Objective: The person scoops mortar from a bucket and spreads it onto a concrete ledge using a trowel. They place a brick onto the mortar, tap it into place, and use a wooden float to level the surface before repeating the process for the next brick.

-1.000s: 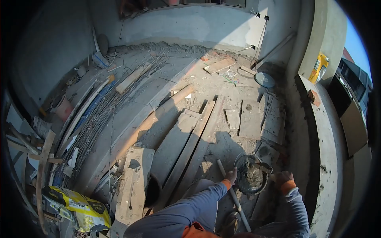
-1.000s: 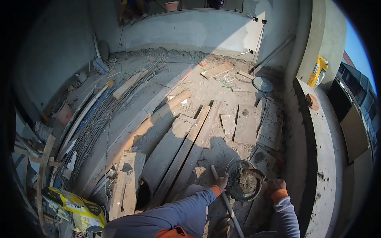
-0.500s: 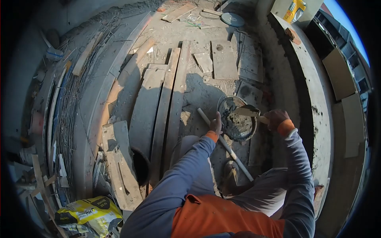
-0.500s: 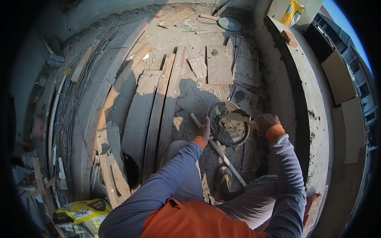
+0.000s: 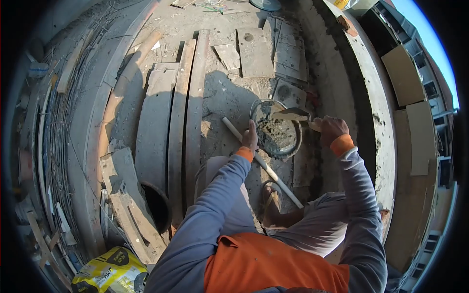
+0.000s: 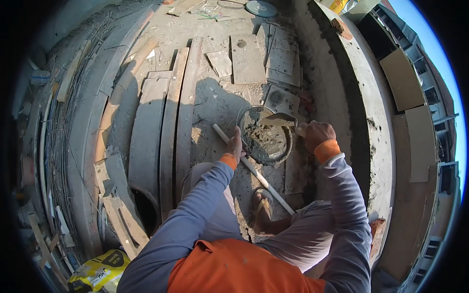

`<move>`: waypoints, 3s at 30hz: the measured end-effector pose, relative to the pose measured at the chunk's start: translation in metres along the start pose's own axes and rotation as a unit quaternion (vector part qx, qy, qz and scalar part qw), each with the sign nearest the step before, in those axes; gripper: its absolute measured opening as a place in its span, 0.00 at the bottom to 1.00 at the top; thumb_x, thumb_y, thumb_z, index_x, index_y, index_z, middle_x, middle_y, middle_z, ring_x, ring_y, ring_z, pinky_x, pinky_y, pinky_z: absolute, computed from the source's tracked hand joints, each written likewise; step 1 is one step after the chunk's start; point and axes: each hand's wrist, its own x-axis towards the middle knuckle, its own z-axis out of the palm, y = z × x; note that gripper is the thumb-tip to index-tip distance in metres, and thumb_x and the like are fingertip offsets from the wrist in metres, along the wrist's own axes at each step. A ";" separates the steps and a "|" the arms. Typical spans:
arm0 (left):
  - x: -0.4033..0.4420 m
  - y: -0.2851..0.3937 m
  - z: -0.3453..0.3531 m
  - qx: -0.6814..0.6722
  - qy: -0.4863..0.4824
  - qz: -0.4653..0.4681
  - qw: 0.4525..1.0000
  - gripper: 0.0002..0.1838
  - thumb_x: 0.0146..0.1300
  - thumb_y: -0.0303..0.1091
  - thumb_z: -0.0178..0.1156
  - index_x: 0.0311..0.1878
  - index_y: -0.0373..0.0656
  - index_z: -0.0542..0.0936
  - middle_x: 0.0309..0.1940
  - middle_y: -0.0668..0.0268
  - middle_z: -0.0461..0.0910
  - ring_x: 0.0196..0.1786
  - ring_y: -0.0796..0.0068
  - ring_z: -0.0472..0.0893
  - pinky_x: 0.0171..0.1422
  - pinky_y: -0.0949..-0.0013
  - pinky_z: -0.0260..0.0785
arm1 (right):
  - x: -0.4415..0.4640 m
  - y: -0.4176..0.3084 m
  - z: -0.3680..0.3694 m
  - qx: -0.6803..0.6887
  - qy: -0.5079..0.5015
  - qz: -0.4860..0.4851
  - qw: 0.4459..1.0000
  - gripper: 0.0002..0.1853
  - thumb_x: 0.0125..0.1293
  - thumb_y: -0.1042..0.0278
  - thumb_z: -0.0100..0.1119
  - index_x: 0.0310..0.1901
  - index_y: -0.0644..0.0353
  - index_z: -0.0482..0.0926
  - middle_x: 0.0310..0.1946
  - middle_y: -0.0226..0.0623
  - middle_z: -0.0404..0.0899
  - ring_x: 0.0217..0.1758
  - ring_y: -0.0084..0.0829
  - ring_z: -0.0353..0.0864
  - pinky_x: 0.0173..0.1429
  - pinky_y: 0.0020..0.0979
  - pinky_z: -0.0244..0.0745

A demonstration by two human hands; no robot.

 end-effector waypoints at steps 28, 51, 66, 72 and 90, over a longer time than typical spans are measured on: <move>0.011 0.000 -0.008 -0.016 -0.051 -0.033 0.998 0.55 0.55 0.78 0.43 0.73 0.42 0.51 0.68 0.49 0.58 0.63 0.47 0.68 0.62 0.47 0.64 | -0.025 0.006 0.043 0.130 -0.093 0.101 0.982 0.18 0.63 0.52 0.52 0.44 0.58 0.75 0.36 0.47 0.82 0.44 0.45 0.81 0.49 0.44 0.73; 0.003 0.012 -0.011 -0.123 -0.070 -0.076 0.987 0.67 0.46 0.87 0.37 0.73 0.35 0.40 0.69 0.35 0.50 0.69 0.34 0.56 0.70 0.38 0.49 | -0.033 0.000 0.114 0.238 0.060 0.074 0.967 0.17 0.57 0.56 0.60 0.47 0.51 0.78 0.34 0.40 0.79 0.40 0.42 0.81 0.43 0.40 0.76; -0.012 0.023 -0.014 -0.083 -0.082 -0.055 0.992 0.63 0.51 0.84 0.37 0.73 0.34 0.42 0.68 0.35 0.53 0.68 0.36 0.60 0.68 0.39 0.53 | -0.009 0.030 0.090 0.173 -0.160 0.165 0.958 0.18 0.58 0.49 0.57 0.42 0.55 0.79 0.41 0.43 0.82 0.46 0.47 0.80 0.52 0.45 0.72; -0.005 0.020 -0.017 -0.036 -0.104 -0.043 0.993 0.63 0.50 0.84 0.35 0.74 0.36 0.41 0.69 0.37 0.51 0.68 0.38 0.60 0.70 0.42 0.51 | -0.032 0.030 0.072 0.055 -0.076 0.148 0.985 0.16 0.58 0.56 0.56 0.43 0.57 0.77 0.37 0.46 0.82 0.43 0.45 0.82 0.47 0.43 0.75; 0.004 0.014 -0.014 -0.054 -0.062 -0.039 0.996 0.65 0.49 0.85 0.37 0.73 0.32 0.45 0.67 0.35 0.54 0.67 0.37 0.62 0.68 0.41 0.54 | 0.017 0.001 0.166 -0.065 0.033 -0.045 0.996 0.13 0.60 0.68 0.49 0.47 0.49 0.75 0.34 0.37 0.74 0.39 0.37 0.79 0.39 0.38 0.75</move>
